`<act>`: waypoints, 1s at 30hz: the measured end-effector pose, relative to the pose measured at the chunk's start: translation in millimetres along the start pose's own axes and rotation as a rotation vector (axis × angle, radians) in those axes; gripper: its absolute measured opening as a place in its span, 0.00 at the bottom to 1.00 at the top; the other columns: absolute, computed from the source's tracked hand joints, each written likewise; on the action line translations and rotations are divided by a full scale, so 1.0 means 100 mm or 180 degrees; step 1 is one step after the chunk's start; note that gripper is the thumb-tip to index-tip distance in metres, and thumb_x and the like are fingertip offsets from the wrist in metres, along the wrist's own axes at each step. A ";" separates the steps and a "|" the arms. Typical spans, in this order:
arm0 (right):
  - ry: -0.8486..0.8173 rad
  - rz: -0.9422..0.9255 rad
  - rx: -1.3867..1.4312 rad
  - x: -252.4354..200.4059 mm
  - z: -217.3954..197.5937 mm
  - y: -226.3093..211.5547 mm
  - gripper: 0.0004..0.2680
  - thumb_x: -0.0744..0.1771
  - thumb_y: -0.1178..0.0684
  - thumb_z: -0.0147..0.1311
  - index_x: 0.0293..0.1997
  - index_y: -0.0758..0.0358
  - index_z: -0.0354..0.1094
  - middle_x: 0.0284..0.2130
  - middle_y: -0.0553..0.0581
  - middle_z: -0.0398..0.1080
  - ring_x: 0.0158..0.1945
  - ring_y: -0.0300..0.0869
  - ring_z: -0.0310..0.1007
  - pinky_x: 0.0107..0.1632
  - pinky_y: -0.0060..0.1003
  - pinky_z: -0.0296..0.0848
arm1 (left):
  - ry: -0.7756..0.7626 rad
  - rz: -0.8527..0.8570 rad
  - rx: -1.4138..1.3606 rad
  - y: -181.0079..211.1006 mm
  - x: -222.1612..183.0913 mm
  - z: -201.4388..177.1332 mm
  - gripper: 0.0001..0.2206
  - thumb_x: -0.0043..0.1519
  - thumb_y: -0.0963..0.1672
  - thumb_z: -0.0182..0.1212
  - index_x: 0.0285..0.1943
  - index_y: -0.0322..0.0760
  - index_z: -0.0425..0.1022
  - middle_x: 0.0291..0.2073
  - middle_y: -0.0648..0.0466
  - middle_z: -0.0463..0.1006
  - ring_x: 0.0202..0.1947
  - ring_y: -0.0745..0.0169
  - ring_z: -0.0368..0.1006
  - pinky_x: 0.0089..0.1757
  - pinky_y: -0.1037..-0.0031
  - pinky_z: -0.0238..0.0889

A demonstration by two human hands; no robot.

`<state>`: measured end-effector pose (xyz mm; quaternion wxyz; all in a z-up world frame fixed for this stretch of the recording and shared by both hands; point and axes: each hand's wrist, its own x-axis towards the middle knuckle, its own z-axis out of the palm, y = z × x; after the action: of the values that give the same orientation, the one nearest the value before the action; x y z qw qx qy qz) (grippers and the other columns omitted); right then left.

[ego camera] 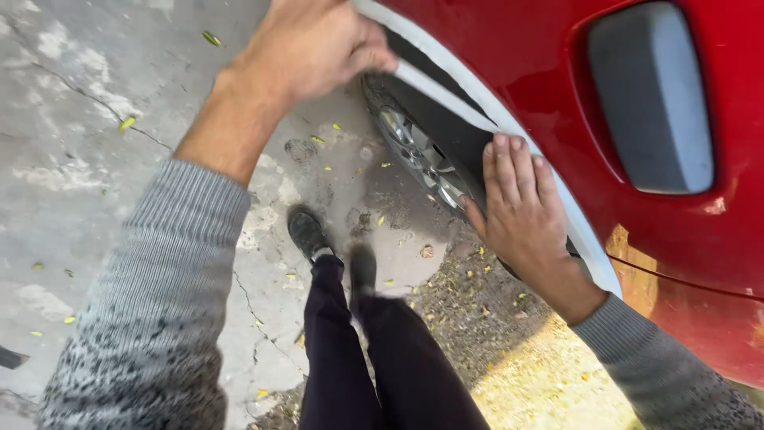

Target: Masking parts of a red car, including the wheel arch and door handle, with white tape.

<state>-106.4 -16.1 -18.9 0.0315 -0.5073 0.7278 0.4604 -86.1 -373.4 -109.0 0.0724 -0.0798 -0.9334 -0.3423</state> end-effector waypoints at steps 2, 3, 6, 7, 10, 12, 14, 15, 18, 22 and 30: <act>0.0151 -0.0009 0.0039 -0.04 -0.03 0.00 0.33 0.71 0.26 0.32 0.75 0.67 0.55 0.74 0.63 0.51 0.78 0.50 0.44 0.76 0.47 0.40 | -0.0247 -0.0315 -0.0542 -0.05 0.14 0.15 0.14 0.67 0.54 0.62 0.45 0.46 0.85 0.29 0.53 0.83 0.30 0.55 0.79 0.36 0.61 0.70; 0.0346 0.0029 0.0097 -0.07 -0.04 0.02 0.32 0.71 0.26 0.34 0.74 0.67 0.58 0.74 0.64 0.53 0.78 0.51 0.44 0.76 0.48 0.40 | -0.0495 -0.0599 -0.1026 -0.06 0.22 0.22 0.15 0.69 0.53 0.61 0.49 0.42 0.84 0.32 0.52 0.83 0.29 0.56 0.78 0.36 0.62 0.70; 0.0420 0.0021 0.0199 -0.05 -0.03 0.02 0.32 0.71 0.25 0.36 0.74 0.67 0.60 0.73 0.65 0.54 0.78 0.53 0.44 0.76 0.48 0.38 | -0.0307 -0.0410 -0.0900 -0.08 0.34 0.35 0.15 0.67 0.53 0.62 0.48 0.42 0.86 0.33 0.52 0.85 0.30 0.55 0.79 0.37 0.62 0.70; 0.0375 -0.0054 0.0237 -0.05 -0.08 0.04 0.32 0.71 0.25 0.36 0.74 0.67 0.60 0.73 0.65 0.54 0.78 0.53 0.44 0.76 0.48 0.38 | -0.0353 -0.0472 -0.0957 -0.04 0.35 0.33 0.15 0.67 0.53 0.62 0.48 0.42 0.86 0.33 0.52 0.85 0.30 0.55 0.79 0.37 0.62 0.70; 0.0587 -0.0019 0.0300 0.18 -0.14 0.09 0.32 0.72 0.25 0.38 0.73 0.69 0.61 0.73 0.68 0.54 0.78 0.54 0.45 0.76 0.50 0.38 | -0.1052 -0.1553 -0.1089 -0.06 0.45 0.21 0.16 0.68 0.55 0.58 0.52 0.47 0.80 0.34 0.51 0.82 0.31 0.54 0.78 0.37 0.61 0.71; 0.0305 -0.0170 0.0585 0.28 -0.31 0.11 0.32 0.71 0.26 0.38 0.72 0.69 0.60 0.72 0.68 0.53 0.77 0.54 0.45 0.75 0.49 0.38 | -0.0339 -0.0342 -0.0937 -0.12 0.44 0.28 0.12 0.63 0.51 0.65 0.45 0.42 0.86 0.32 0.51 0.85 0.31 0.55 0.80 0.38 0.63 0.71; 0.0367 -0.0213 0.0476 0.45 -0.45 0.12 0.31 0.71 0.27 0.38 0.73 0.68 0.60 0.73 0.66 0.53 0.77 0.52 0.45 0.76 0.48 0.38 | -0.0510 -0.0405 -0.1005 -0.11 0.44 0.22 0.13 0.65 0.51 0.64 0.47 0.41 0.86 0.33 0.51 0.84 0.32 0.54 0.80 0.39 0.62 0.71; 0.0480 -0.0242 0.0371 0.57 -0.52 0.12 0.30 0.72 0.28 0.38 0.74 0.68 0.59 0.74 0.65 0.52 0.78 0.50 0.45 0.77 0.46 0.37 | -0.0668 -0.0471 -0.1022 -0.13 0.43 0.17 0.14 0.67 0.51 0.63 0.49 0.41 0.85 0.34 0.51 0.84 0.32 0.53 0.79 0.39 0.62 0.70; 0.0423 -0.0309 0.0475 0.72 -0.48 0.07 0.30 0.71 0.30 0.39 0.75 0.69 0.57 0.74 0.64 0.51 0.78 0.48 0.45 0.76 0.44 0.37 | -0.0144 -0.0135 -0.0816 -0.10 0.38 0.11 0.12 0.60 0.51 0.67 0.45 0.43 0.87 0.33 0.52 0.85 0.36 0.53 0.80 0.41 0.61 0.69; 0.0280 -0.0293 0.0612 0.88 -0.52 -0.04 0.31 0.71 0.30 0.39 0.75 0.70 0.54 0.75 0.64 0.50 0.78 0.49 0.44 0.77 0.46 0.37 | -0.0181 -0.0161 -0.0604 -0.11 0.36 0.15 0.13 0.61 0.52 0.67 0.42 0.44 0.87 0.30 0.51 0.84 0.36 0.51 0.80 0.41 0.59 0.68; 0.0169 0.0162 0.0963 1.16 -0.47 -0.28 0.33 0.73 0.28 0.37 0.79 0.72 0.51 0.77 0.70 0.46 0.81 0.53 0.38 0.77 0.48 0.36 | -0.0784 -0.0239 -0.1354 -1.03 0.07 0.27 0.14 0.69 0.50 0.62 0.50 0.38 0.83 0.35 0.47 0.83 0.33 0.50 0.79 0.40 0.60 0.70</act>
<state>-121.3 -133.4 -69.7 0.0767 -0.4902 0.8020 0.3325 -115.6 -432.7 -192.0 -0.0732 -0.0997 -0.8444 -0.5212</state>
